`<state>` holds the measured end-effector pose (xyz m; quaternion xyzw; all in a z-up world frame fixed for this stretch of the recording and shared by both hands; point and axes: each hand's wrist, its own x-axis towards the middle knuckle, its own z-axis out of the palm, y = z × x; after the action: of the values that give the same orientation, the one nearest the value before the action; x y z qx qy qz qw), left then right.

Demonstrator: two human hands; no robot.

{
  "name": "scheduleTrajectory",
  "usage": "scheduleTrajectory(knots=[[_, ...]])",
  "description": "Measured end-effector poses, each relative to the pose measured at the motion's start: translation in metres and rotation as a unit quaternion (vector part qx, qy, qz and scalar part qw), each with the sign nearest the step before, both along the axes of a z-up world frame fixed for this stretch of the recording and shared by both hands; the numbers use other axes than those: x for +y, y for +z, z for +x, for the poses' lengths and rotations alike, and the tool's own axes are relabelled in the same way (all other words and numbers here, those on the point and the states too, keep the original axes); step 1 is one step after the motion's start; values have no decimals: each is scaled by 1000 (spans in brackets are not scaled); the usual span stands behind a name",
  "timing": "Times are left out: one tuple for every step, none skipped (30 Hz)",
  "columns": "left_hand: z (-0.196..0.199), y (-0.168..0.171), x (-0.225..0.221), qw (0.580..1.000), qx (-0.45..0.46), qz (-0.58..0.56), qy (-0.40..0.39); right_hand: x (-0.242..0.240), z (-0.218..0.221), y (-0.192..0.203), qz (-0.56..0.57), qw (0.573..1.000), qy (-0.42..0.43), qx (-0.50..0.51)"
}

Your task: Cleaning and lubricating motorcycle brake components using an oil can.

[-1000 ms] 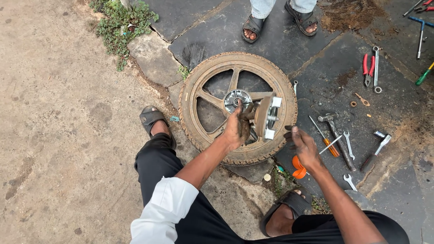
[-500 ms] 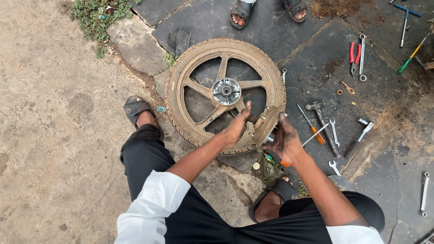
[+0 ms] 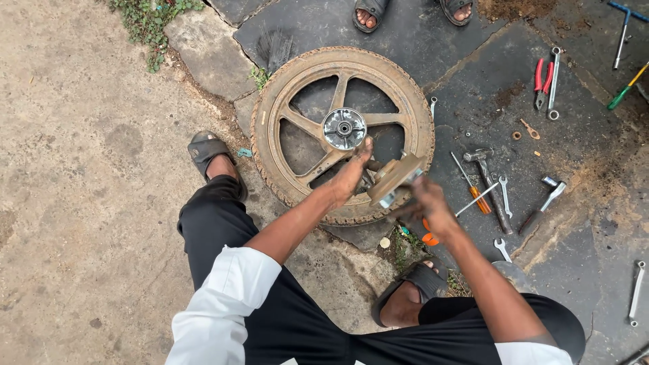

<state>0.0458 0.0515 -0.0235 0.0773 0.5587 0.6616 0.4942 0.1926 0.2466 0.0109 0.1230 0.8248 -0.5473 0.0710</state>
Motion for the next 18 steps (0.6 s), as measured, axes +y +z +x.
scheduleTrajectory(knots=[[1, 0, -2, 999, 9, -34, 7, 5, 0, -5, -71, 992, -16, -100], [1, 1, -4, 997, 18, -68, 14, 11, -1, -9, -141, 969, -31, -199], [-8, 8, -4, 997, 25, -68, 16, 19, -9, -16, -141, 971, -28, -193], [-16, 14, -4, 995, 60, -78, 10, 27, -17, -24, -187, 949, -38, -251], [-10, 16, -8, 993, 80, -88, 8, 33, -13, -33, -231, 917, -45, -322], [-2, 14, -11, 993, 71, -90, 13, 38, -10, -43, -229, 914, -41, -331], [-3, 15, -9, 987, 110, -113, 3, 47, -15, -50, -206, 929, -128, -278], [-4, 16, -6, 979, 149, -137, -7, 58, -20, -57, -182, 934, -213, -220], [-4, 15, -6, 979, 148, -137, -3, 54, -19, -55, -180, 935, -209, -221], [-4, 14, -4, 973, 174, -149, -8, 51, -19, -52, -196, 941, -188, -202], [-2, 12, -3, 967, 198, -162, -15, 47, -15, -51, -213, 945, -168, -184], [2, 12, -3, 967, 195, -162, -14, 28, -15, -32, -213, 945, -167, -186], [2, 14, -1, 963, 210, -164, -26, 11, -17, -12, -222, 942, -178, -177], [3, 15, 1, 959, 225, -166, -38, -7, -19, 8, -231, 939, -190, -168], [5, 16, 2, 959, 225, -165, -38, -15, -17, 15, -230, 939, -191, -168], [7, 17, 4, 954, 238, -174, -49, -22, -16, 21, -286, 937, -144, -143], [10, 18, 4, 949, 250, -184, -61, -31, -15, 27, -341, 928, -96, -119], [13, 18, 6, 949, 249, -183, -62, -31, -14, 22, -341, 928, -96, -119]])
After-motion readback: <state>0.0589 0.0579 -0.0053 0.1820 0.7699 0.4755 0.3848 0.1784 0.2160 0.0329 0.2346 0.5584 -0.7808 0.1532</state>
